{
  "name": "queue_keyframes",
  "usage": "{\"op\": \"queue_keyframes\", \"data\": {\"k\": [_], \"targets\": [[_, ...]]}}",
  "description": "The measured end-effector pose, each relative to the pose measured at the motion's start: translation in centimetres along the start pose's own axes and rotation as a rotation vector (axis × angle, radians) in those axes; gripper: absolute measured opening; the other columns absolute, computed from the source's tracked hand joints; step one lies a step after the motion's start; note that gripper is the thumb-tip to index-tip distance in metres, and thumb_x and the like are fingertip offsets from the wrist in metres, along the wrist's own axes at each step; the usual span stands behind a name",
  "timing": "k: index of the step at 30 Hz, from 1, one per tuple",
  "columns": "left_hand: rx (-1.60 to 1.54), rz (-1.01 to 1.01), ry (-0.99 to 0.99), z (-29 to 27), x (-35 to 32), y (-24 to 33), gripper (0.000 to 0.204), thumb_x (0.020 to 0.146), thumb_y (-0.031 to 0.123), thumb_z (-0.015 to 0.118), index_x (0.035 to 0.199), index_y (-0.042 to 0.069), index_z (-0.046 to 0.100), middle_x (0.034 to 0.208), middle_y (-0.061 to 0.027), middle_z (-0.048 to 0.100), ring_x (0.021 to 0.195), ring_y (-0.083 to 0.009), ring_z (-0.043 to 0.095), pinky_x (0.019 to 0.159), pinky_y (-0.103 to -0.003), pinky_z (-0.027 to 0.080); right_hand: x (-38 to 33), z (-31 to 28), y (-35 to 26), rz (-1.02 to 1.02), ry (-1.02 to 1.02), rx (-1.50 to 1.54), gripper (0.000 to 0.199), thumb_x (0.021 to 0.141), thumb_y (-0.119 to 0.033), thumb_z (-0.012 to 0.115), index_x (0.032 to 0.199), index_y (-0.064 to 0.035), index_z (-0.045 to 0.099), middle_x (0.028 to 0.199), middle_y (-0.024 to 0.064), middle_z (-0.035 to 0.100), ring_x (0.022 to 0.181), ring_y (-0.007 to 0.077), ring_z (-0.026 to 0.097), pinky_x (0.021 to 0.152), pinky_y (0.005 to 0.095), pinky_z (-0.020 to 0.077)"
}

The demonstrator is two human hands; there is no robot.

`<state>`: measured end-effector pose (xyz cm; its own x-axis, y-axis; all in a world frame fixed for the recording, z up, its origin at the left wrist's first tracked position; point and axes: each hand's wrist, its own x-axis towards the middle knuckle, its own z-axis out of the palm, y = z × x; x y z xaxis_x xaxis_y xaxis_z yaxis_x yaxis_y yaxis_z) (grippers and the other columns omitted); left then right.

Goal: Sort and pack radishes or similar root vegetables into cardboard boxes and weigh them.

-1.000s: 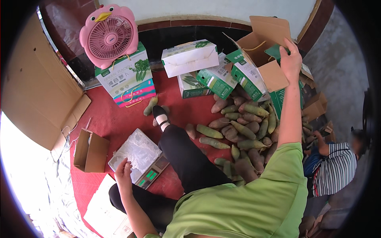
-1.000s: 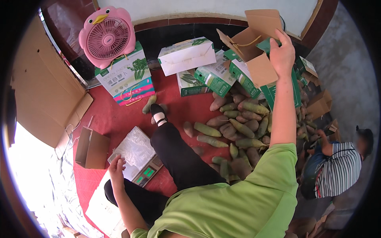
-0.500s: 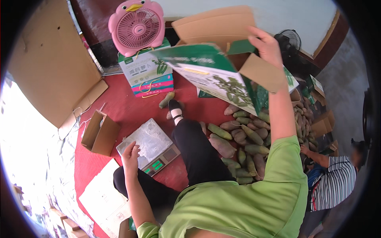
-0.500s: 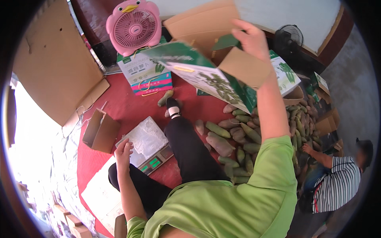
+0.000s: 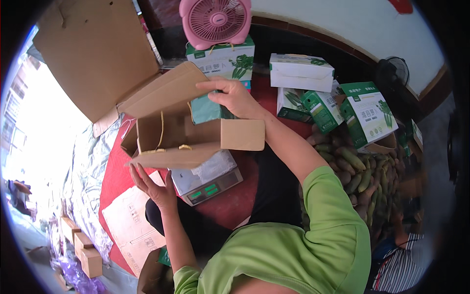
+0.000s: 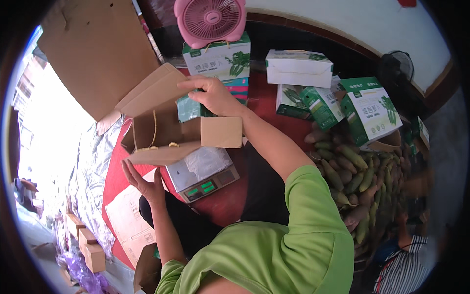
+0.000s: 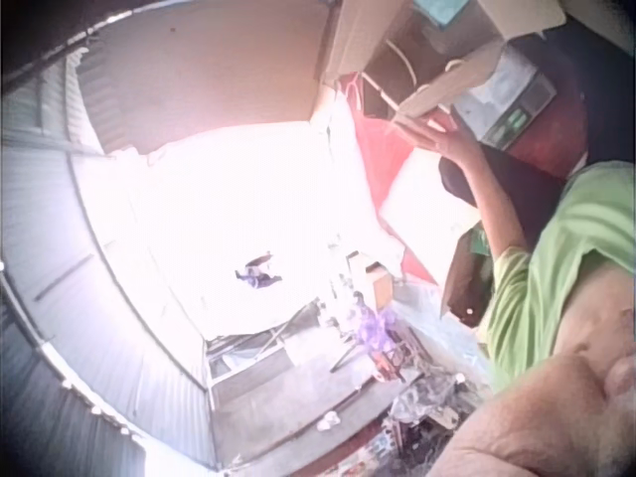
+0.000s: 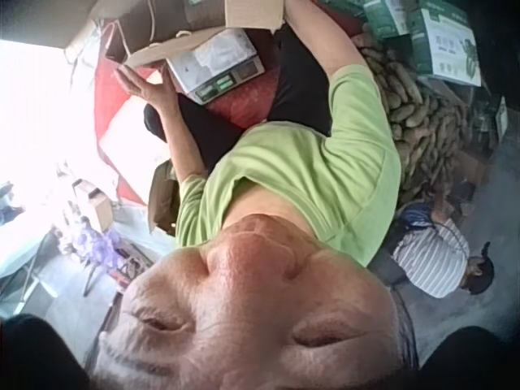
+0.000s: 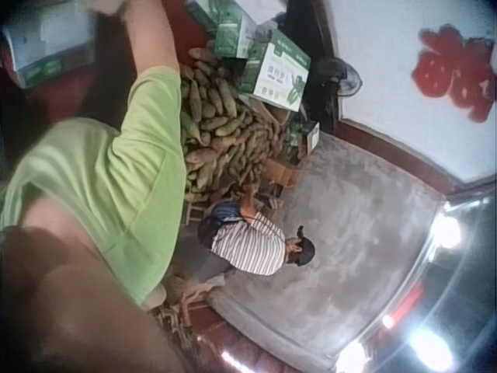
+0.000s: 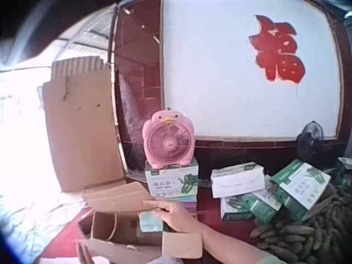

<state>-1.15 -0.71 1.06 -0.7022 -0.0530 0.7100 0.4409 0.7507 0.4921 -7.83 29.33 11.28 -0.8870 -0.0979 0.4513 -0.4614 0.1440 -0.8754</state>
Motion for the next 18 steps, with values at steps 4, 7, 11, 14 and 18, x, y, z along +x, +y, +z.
{"op": "queue_keyframes", "data": {"k": [4, 7, 11, 14, 18], "targets": [[0.225, 0.134, 0.076, -1.7, -0.1, 0.2, 0.079, 0.070, 0.016, 0.079, 0.139, 0.009, 0.041, 0.141, -0.0126, 0.042, 0.137, -0.0332, 0.033, 0.114, -0.057, 0.015, -1.3, 1.5, 4.1, 0.233, -0.035, 0.395, 0.030, 0.090, 0.004, 0.051, 0.118, 0.0047, 0.062, 0.121, 0.0053, 0.058, 0.111, 0.0152, 0.057, 0.096, 0.0282, 0.0440], [0.316, 0.113, -0.223, -2.6, -0.7, -0.5, 0.061, 0.072, 0.015, 0.076, 0.128, 0.010, 0.053, 0.115, -0.0065, 0.060, 0.121, -0.0253, 0.050, 0.115, -0.055, 0.014, -3.0, 1.6, 9.8, 0.346, -0.131, 0.472, 0.032, 0.088, -0.002, 0.055, 0.119, 0.0021, 0.063, 0.123, 0.0092, 0.059, 0.112, 0.0153, 0.055, 0.096, 0.0261, 0.0410], [0.220, 0.309, -0.287, -1.6, -1.4, -0.1, 0.024, 0.070, 0.004, 0.070, 0.093, 0.010, 0.066, 0.084, -0.0062, 0.059, 0.089, -0.0259, 0.059, 0.097, -0.043, 0.041, -5.4, 0.3, 13.2, 0.657, 0.072, 0.896, 0.030, 0.092, -0.002, 0.049, 0.120, 0.0023, 0.059, 0.113, 0.0158, 0.064, 0.096, 0.0220, 0.067, 0.085, 0.0358, 0.0556], [0.168, 0.378, -0.353, -0.5, -1.3, 1.9, 0.015, 0.070, 0.006, 0.070, 0.084, 0.008, 0.066, 0.077, -0.0052, 0.057, 0.076, -0.0250, 0.058, 0.074, -0.038, 0.046, -5.3, -1.1, 14.4, 0.745, 0.088, 0.742, 0.028, 0.092, -0.003, 0.051, 0.118, 0.0007, 0.060, 0.113, 0.0141, 0.064, 0.095, 0.0220, 0.067, 0.084, 0.0362, 0.0563], [0.196, 0.470, -0.381, 0.9, -1.9, 2.5, 0.006, 0.071, 0.012, 0.063, 0.077, 0.012, 0.062, 0.073, -0.0019, 0.048, 0.071, -0.0192, 0.056, 0.064, -0.033, 0.044, -5.4, -3.9, 14.7, 0.816, -0.003, 0.254, 0.030, 0.089, -0.011, 0.059, 0.119, -0.0043, 0.061, 0.114, 0.0108, 0.064, 0.100, 0.0193, 0.064, 0.083, 0.0389, 0.0532]]}}
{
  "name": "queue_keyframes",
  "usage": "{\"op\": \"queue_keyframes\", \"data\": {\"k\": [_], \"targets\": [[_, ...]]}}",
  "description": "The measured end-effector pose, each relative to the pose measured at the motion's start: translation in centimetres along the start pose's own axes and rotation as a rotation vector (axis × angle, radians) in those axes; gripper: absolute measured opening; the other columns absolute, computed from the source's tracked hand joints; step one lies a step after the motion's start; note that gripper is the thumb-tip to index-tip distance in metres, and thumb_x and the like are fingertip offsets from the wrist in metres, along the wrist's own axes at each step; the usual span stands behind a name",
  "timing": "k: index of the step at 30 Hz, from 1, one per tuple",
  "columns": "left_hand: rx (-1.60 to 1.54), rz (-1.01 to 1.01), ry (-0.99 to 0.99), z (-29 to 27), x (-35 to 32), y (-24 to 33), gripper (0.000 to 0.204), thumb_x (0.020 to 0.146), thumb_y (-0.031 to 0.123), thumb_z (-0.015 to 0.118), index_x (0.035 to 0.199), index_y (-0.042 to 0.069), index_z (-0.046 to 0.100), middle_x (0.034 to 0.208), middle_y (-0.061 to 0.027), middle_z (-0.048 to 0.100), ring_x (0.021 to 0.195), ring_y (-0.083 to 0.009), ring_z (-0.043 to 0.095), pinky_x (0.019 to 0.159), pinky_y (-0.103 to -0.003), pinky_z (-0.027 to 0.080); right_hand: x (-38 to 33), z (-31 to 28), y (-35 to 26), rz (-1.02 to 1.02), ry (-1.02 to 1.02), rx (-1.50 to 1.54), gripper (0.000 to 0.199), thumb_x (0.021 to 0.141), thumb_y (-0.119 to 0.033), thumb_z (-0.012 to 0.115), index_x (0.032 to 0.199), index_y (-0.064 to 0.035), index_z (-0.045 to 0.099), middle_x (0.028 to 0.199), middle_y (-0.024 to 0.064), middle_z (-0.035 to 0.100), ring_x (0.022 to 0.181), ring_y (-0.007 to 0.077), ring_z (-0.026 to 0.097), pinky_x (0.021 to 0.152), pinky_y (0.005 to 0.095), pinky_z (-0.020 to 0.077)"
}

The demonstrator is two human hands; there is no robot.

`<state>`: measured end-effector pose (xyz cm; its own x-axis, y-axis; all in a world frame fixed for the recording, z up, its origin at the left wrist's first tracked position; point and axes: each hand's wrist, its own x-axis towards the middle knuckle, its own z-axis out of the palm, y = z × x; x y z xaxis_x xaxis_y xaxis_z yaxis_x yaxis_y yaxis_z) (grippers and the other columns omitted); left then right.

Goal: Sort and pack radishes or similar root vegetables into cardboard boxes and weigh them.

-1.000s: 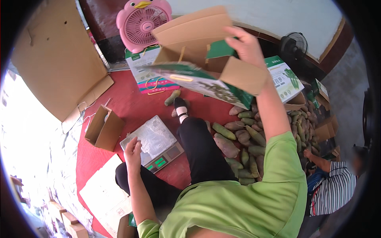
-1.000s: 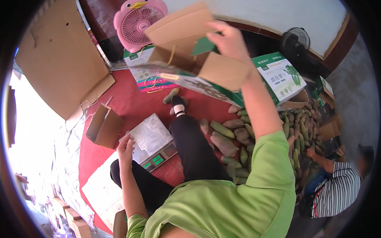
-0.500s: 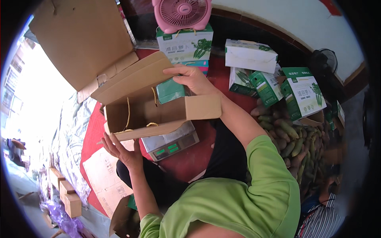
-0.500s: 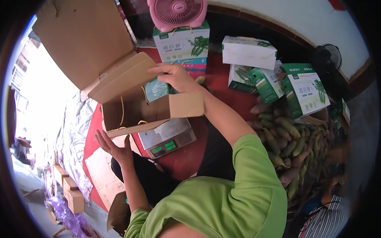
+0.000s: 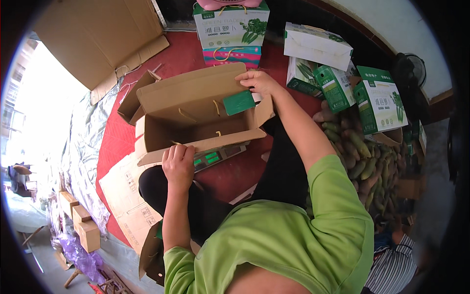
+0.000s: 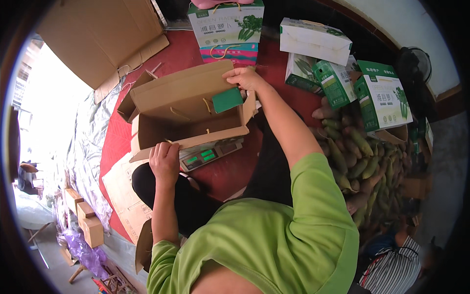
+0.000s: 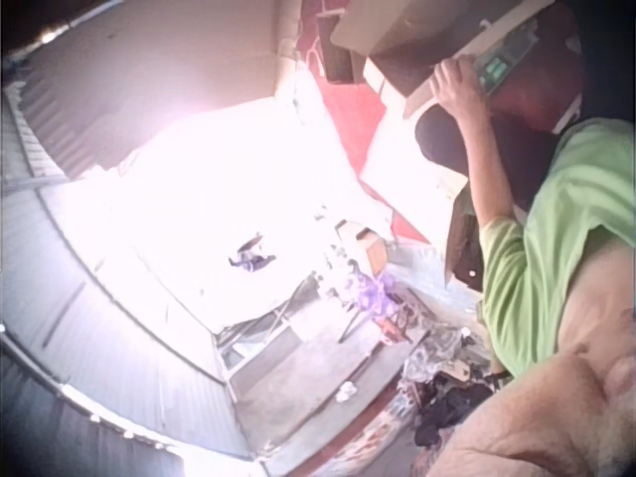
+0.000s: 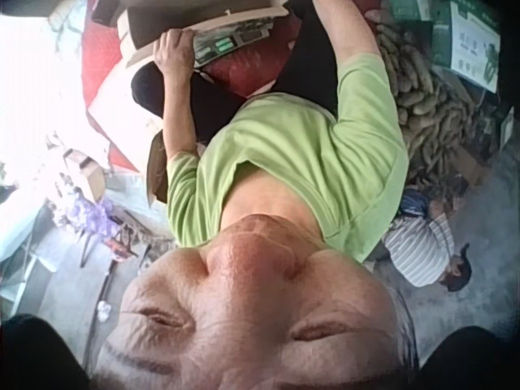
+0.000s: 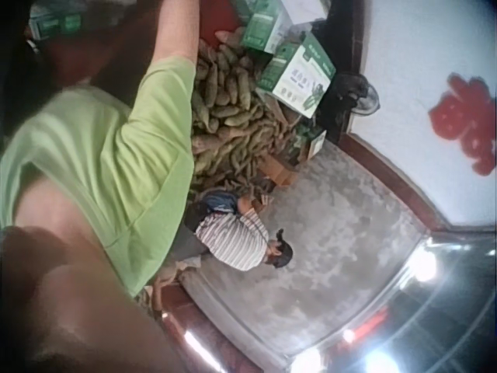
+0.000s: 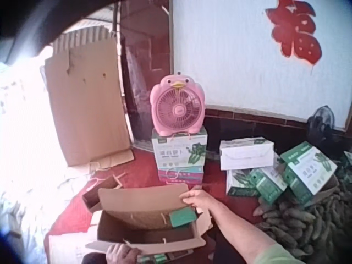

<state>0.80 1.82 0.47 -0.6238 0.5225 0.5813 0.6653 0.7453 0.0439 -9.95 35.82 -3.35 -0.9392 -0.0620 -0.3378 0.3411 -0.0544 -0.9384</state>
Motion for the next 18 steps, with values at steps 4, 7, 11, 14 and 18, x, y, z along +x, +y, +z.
{"op": "queue_keyframes", "data": {"k": [4, 7, 11, 14, 18], "targets": [[0.036, -0.025, -0.013, 0.1, -0.3, 0.3, 0.006, 0.071, 0.013, 0.063, 0.076, 0.013, 0.062, 0.072, -0.0016, 0.046, 0.070, -0.0187, 0.054, 0.061, -0.033, 0.041, -2.2, -1.0, -1.5, -0.040, 0.023, -0.466, 0.040, 0.083, -0.019, 0.068, 0.121, -0.0091, 0.062, 0.114, 0.0079, 0.065, 0.104, 0.0180, 0.060, 0.085, 0.0360, 0.0489], [0.058, -0.031, -0.027, -0.2, -0.5, 0.3, 0.005, 0.071, 0.013, 0.063, 0.075, 0.013, 0.061, 0.072, -0.0016, 0.046, 0.069, -0.0186, 0.053, 0.060, -0.033, 0.041, -5.6, 1.0, -5.3, -0.141, 0.066, -0.866, 0.041, 0.081, -0.021, 0.068, 0.119, -0.0082, 0.062, 0.115, 0.0116, 0.064, 0.101, 0.0256, 0.061, 0.085, 0.0354, 0.0490], [0.054, -0.017, -0.019, -0.1, -0.1, 0.3, 0.004, 0.072, 0.012, 0.062, 0.075, 0.013, 0.060, 0.071, -0.0017, 0.045, 0.068, -0.0187, 0.053, 0.060, -0.033, 0.040, -8.6, 5.2, -7.4, -0.499, 0.387, -1.466, 0.043, 0.074, -0.025, 0.076, 0.108, -0.0036, 0.062, 0.096, 0.0161, 0.064, 0.090, 0.0283, 0.065, 0.076, 0.0431, 0.0511], [0.066, -0.023, -0.027, 0.1, -0.3, 0.2, 0.004, 0.071, 0.012, 0.062, 0.075, 0.012, 0.059, 0.071, -0.0017, 0.045, 0.069, -0.0187, 0.053, 0.060, -0.033, 0.039, -8.0, 8.0, -5.0, -0.205, 0.137, -1.609, 0.047, 0.070, -0.025, 0.079, 0.106, -0.0075, 0.055, 0.101, 0.0158, 0.061, 0.097, 0.0346, 0.062, 0.074, 0.0475, 0.0516], [0.042, -0.022, -0.028, 0.0, -0.5, 0.2, 0.005, 0.071, 0.012, 0.062, 0.075, 0.012, 0.059, 0.071, -0.0020, 0.044, 0.069, -0.0188, 0.052, 0.059, -0.034, 0.039, -5.8, 8.0, 0.2, -0.096, 0.340, -1.653, 0.051, 0.071, -0.022, 0.078, 0.112, -0.0064, 0.051, 0.102, 0.0165, 0.059, 0.095, 0.0360, 0.064, 0.069, 0.0491, 0.0534]]}}
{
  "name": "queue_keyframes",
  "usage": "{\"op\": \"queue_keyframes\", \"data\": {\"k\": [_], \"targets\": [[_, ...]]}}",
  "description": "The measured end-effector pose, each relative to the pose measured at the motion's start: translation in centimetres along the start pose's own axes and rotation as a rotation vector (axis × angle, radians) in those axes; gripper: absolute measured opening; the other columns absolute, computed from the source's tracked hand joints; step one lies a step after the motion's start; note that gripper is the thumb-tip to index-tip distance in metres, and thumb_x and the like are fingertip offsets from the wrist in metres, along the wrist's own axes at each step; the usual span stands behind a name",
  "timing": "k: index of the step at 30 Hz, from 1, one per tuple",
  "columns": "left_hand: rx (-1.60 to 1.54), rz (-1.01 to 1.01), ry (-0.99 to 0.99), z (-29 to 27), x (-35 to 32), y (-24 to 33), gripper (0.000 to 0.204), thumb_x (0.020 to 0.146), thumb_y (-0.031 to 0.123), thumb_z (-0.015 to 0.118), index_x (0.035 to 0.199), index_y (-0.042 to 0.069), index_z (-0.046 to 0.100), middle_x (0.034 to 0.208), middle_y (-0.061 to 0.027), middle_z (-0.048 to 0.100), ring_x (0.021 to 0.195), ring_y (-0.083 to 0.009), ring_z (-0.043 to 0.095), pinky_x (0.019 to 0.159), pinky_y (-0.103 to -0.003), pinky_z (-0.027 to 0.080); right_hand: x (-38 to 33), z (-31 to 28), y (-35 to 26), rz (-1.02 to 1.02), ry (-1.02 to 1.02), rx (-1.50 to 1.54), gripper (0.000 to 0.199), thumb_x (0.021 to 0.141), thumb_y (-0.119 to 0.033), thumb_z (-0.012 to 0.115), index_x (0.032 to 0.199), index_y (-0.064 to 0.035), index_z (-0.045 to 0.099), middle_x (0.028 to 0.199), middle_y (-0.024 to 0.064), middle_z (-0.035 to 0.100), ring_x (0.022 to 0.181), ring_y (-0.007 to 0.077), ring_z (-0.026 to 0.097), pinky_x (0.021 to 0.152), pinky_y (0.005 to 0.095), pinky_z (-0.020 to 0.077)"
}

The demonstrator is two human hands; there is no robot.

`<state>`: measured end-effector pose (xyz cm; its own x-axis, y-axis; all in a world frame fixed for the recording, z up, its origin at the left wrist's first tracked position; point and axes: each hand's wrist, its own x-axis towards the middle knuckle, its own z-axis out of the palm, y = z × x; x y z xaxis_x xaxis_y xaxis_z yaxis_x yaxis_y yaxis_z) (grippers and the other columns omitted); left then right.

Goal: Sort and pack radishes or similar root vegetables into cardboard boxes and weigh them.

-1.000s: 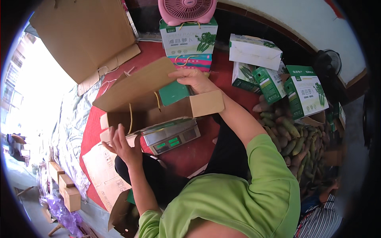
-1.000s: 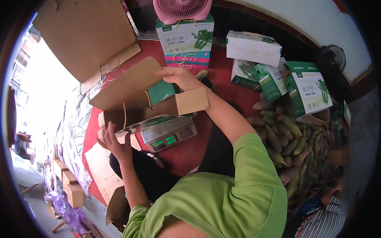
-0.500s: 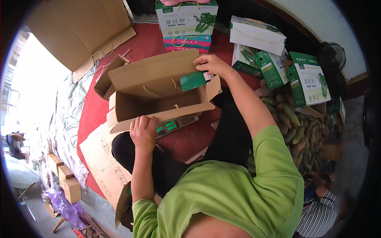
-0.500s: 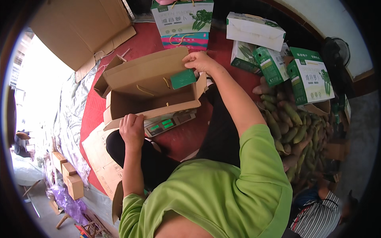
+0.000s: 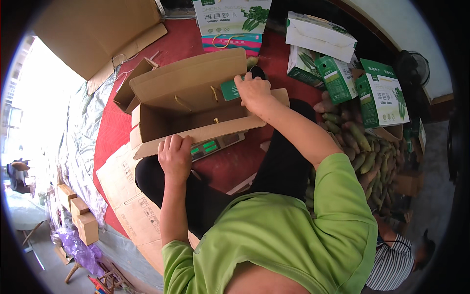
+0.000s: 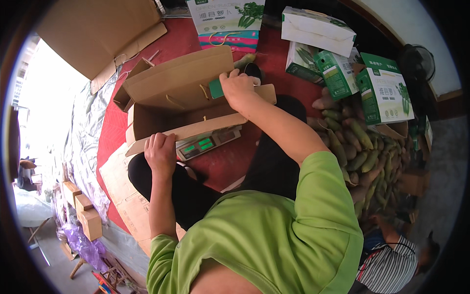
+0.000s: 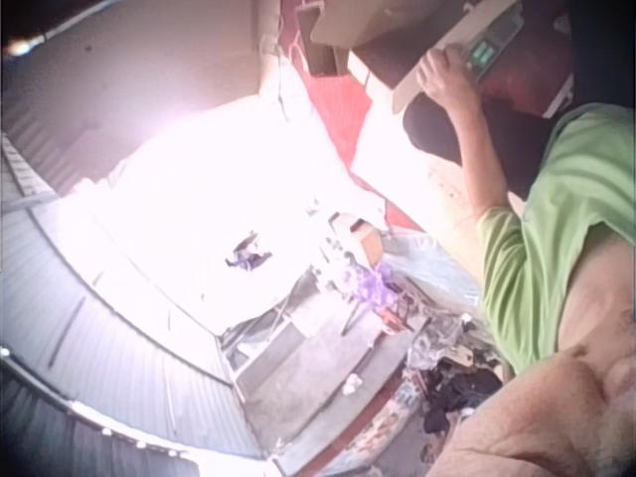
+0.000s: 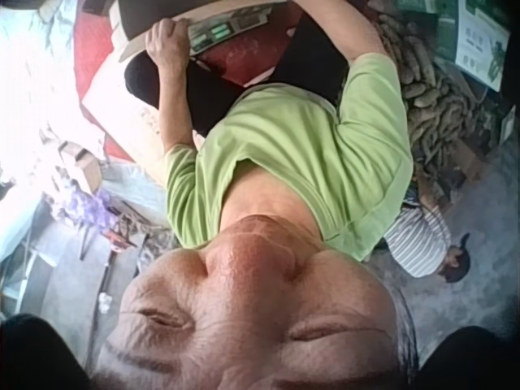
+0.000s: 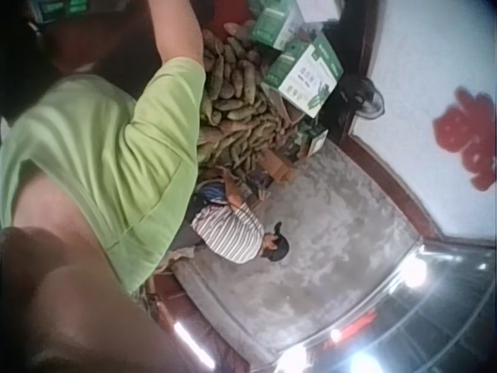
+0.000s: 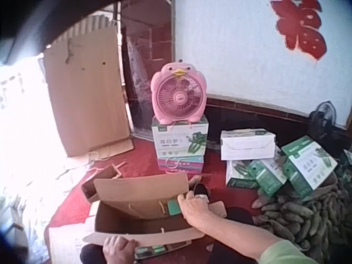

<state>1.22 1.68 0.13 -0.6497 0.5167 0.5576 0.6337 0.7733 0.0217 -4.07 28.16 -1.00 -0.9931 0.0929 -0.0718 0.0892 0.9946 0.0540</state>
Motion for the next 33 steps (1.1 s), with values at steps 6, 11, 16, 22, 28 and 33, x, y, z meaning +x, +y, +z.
{"op": "queue_keyframes", "data": {"k": [6, 11, 16, 22, 28, 33], "targets": [[0.028, 0.013, -0.004, 0.0, -0.1, -0.1, 0.006, 0.070, 0.011, 0.062, 0.075, 0.011, 0.059, 0.070, -0.0026, 0.043, 0.068, -0.0190, 0.052, 0.058, -0.034, 0.039, 2.5, 2.8, 1.2, -0.109, 0.288, 0.499, 0.038, 0.080, -0.013, 0.064, 0.114, -0.0046, 0.049, 0.104, 0.0242, 0.061, 0.085, 0.0405, 0.064, 0.070, 0.0499, 0.0522], [0.066, -0.038, 0.041, 0.4, 0.2, -0.3, 0.006, 0.070, 0.010, 0.063, 0.076, 0.010, 0.059, 0.070, -0.0027, 0.043, 0.066, -0.0192, 0.051, 0.058, -0.033, 0.039, 5.9, 3.6, 1.6, 0.108, 0.306, 0.764, 0.030, 0.083, -0.017, 0.055, 0.107, 0.0018, 0.055, 0.081, 0.0283, 0.064, 0.085, 0.0425, 0.063, 0.073, 0.0512, 0.0509], [0.060, -0.041, 0.052, 0.8, 0.7, 0.0, 0.007, 0.070, 0.009, 0.064, 0.075, 0.010, 0.060, 0.070, -0.0024, 0.045, 0.066, -0.0193, 0.051, 0.059, -0.034, 0.039, 8.5, 6.1, 4.1, 0.349, 0.289, 1.528, 0.029, 0.075, -0.017, 0.068, 0.094, 0.0043, 0.065, 0.088, 0.0196, 0.068, 0.083, 0.0319, 0.067, 0.074, 0.0417, 0.0514], [0.079, -0.068, 0.071, 1.3, 1.1, 0.2, 0.006, 0.070, 0.010, 0.065, 0.074, 0.011, 0.061, 0.071, -0.0021, 0.046, 0.067, -0.0196, 0.051, 0.060, -0.034, 0.040, 9.0, 6.0, 5.3, 0.705, 0.361, 1.647, 0.035, 0.072, -0.011, 0.072, 0.104, 0.0009, 0.064, 0.115, 0.0165, 0.057, 0.106, 0.0292, 0.058, 0.089, 0.0400, 0.0480], [0.096, -0.100, 0.097, 1.7, 1.4, 0.0, 0.005, 0.071, 0.010, 0.065, 0.072, 0.011, 0.060, 0.070, -0.0020, 0.046, 0.068, -0.0200, 0.052, 0.062, -0.034, 0.043, 7.5, 4.5, 4.0, 0.288, 0.197, 0.520, 0.048, 0.078, -0.034, 0.069, 0.123, -0.0200, 0.060, 0.130, 0.0037, 0.052, 0.130, 0.0305, 0.037, 0.099, 0.0508, 0.0415], [0.085, -0.113, 0.104, 1.9, 1.3, 0.0, 0.005, 0.072, 0.009, 0.066, 0.073, 0.012, 0.062, 0.070, -0.0017, 0.047, 0.069, -0.0200, 0.053, 0.061, -0.034, 0.045, 6.9, 4.4, 3.0, 0.175, 0.110, 0.550, 0.055, 0.078, -0.045, 0.068, 0.126, -0.0195, 0.059, 0.138, 0.0070, 0.046, 0.131, 0.0325, 0.037, 0.100, 0.0531, 0.0393]]}}
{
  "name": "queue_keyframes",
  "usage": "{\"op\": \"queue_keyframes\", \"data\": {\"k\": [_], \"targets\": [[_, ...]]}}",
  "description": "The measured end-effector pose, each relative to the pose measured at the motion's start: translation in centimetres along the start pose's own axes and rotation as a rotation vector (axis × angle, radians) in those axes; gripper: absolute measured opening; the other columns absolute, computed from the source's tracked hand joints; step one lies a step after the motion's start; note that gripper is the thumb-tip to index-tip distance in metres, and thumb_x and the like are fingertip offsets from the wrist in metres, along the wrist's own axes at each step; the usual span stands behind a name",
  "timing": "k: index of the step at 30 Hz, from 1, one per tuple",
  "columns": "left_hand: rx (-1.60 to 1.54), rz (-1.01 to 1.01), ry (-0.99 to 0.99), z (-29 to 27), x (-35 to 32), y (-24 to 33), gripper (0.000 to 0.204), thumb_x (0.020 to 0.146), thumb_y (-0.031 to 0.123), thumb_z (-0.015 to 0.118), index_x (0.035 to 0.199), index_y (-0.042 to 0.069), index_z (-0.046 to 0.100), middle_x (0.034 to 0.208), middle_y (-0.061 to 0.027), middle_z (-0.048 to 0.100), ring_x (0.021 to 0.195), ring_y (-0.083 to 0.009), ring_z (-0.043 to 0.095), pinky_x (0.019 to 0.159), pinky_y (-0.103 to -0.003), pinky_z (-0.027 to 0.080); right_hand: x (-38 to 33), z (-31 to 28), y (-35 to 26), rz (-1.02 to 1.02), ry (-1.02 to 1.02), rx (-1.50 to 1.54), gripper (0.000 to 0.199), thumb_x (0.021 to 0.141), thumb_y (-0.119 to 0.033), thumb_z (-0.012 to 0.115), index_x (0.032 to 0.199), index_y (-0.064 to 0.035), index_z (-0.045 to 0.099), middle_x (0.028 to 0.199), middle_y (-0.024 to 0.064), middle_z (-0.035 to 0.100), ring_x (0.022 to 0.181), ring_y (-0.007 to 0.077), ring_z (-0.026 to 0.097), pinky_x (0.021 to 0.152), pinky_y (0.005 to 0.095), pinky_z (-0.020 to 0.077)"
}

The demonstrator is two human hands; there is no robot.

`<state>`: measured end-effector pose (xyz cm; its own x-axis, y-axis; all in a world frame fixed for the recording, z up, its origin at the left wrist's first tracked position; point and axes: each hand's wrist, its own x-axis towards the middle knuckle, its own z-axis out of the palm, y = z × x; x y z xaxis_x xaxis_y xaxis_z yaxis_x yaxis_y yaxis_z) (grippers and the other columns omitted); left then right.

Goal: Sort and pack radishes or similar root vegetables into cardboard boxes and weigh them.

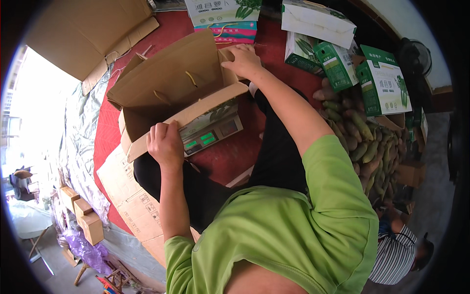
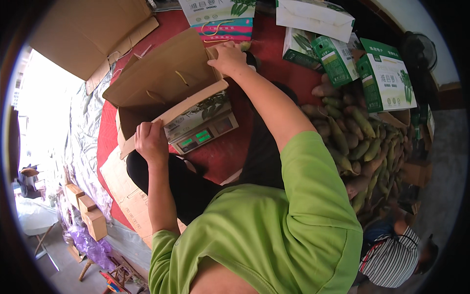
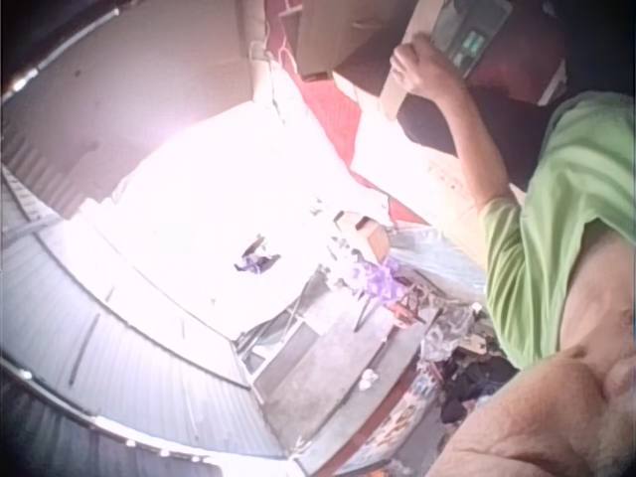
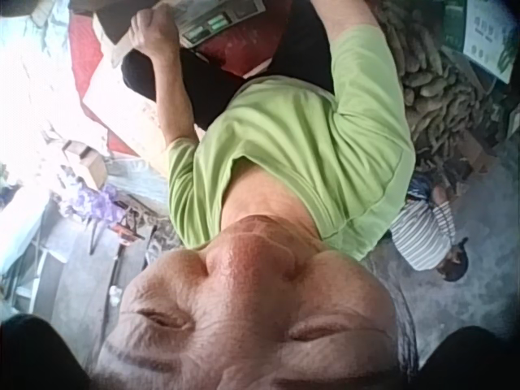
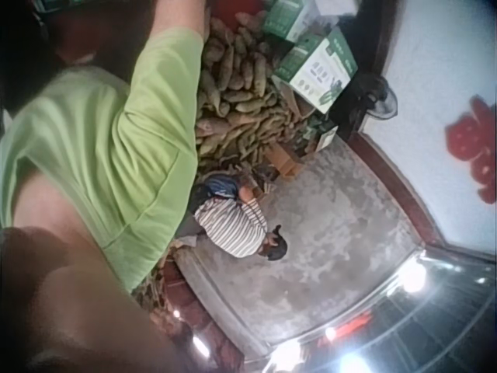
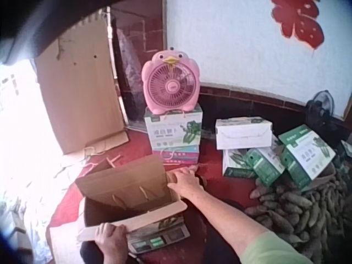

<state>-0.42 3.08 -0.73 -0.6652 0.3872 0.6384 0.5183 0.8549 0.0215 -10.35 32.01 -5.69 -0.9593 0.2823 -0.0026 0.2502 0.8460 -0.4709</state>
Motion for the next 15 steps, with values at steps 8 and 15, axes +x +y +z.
{"op": "queue_keyframes", "data": {"k": [8, 15], "targets": [[-0.032, 0.010, -0.010, 0.9, -0.2, 0.7, 0.006, 0.073, 0.008, 0.066, 0.077, 0.012, 0.065, 0.074, -0.0008, 0.050, 0.071, -0.0196, 0.056, 0.056, -0.033, 0.047, 0.3, -2.2, 1.0, -0.207, -0.109, -0.019, 0.065, 0.071, -0.042, 0.075, 0.126, -0.0126, 0.059, 0.127, 0.0134, 0.058, 0.120, 0.0362, 0.051, 0.101, 0.0426, 0.0420], [-0.028, -0.013, -0.057, 0.2, -0.1, 0.5, 0.009, 0.073, 0.007, 0.066, 0.080, 0.013, 0.066, 0.078, -0.0009, 0.054, 0.073, -0.0202, 0.058, 0.059, -0.034, 0.048, -3.3, -5.9, 5.6, -0.117, -0.061, 0.670, 0.041, 0.084, -0.019, 0.068, 0.121, -0.0030, 0.061, 0.112, 0.0117, 0.066, 0.103, 0.0178, 0.061, 0.089, 0.0320, 0.0473]]}}
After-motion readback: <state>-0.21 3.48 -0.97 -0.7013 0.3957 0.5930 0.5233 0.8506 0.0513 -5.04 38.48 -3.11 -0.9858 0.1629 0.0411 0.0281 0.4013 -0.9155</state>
